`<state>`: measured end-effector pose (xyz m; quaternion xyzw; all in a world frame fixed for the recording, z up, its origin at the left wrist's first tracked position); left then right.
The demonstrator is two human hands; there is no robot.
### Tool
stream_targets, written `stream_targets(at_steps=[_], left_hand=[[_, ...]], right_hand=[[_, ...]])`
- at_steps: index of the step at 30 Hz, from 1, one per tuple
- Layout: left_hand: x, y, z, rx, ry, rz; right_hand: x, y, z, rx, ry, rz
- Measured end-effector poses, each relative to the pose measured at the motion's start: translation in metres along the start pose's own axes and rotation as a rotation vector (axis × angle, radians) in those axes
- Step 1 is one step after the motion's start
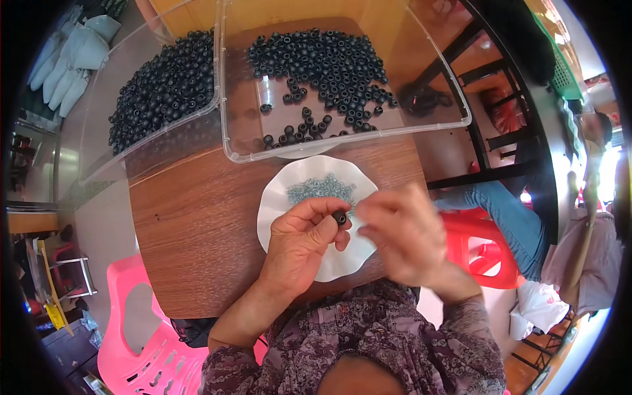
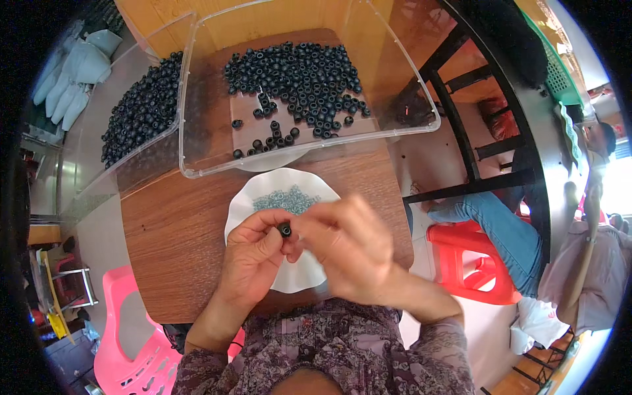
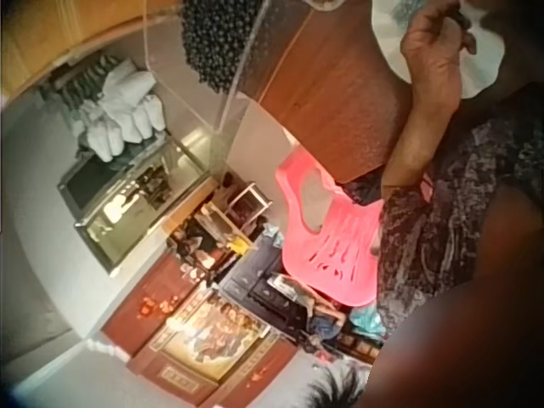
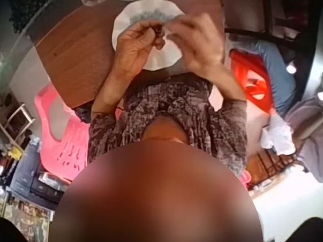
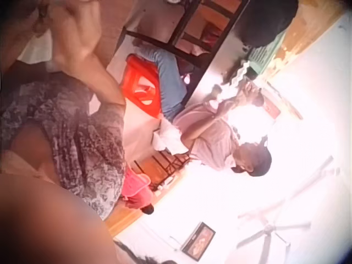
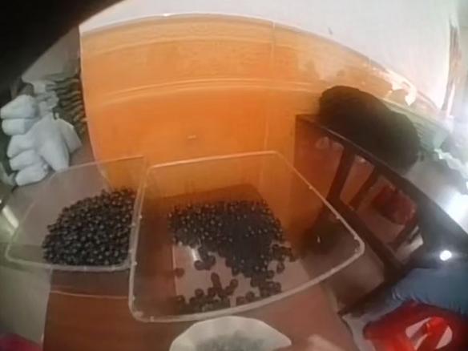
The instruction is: The worker is inspecting black spherical hardware parts from a bin and sorting them on a manual workstation.
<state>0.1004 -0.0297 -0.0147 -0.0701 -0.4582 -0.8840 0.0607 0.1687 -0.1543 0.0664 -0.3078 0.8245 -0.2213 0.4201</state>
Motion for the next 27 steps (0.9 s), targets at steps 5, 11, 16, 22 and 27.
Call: stream_targets(at_steps=[5,11,16,22,27], left_hand=[[-0.008,-0.012,0.0,-0.022,-0.016,-0.027],[-0.01,-0.014,-0.008,0.01,-0.083,-0.117],[-0.01,-0.024,-0.008,0.038,-0.08,-0.09],[-0.01,-0.024,-0.007,0.051,-0.09,-0.07],[-0.01,-0.024,-0.008,0.047,-0.113,-0.064]], right_hand=[[-0.092,-0.013,0.038,0.022,0.013,-0.114],[-0.173,0.064,0.155,0.168,0.163,-0.495],[-0.174,0.12,0.176,0.518,0.199,-0.735],[-0.195,0.098,0.185,0.209,0.138,-0.558],[-0.187,0.097,0.189,0.347,0.041,-0.622]])
Point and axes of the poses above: each hand's wrist, its own x-axis away from the middle knuckle, its own y-axis out of the palm, z = x × y, the point moved 4 cm from there along -x, towards the middle knuckle, and after that the axes turned 3 degrees about -z, right-handed, at the moved point
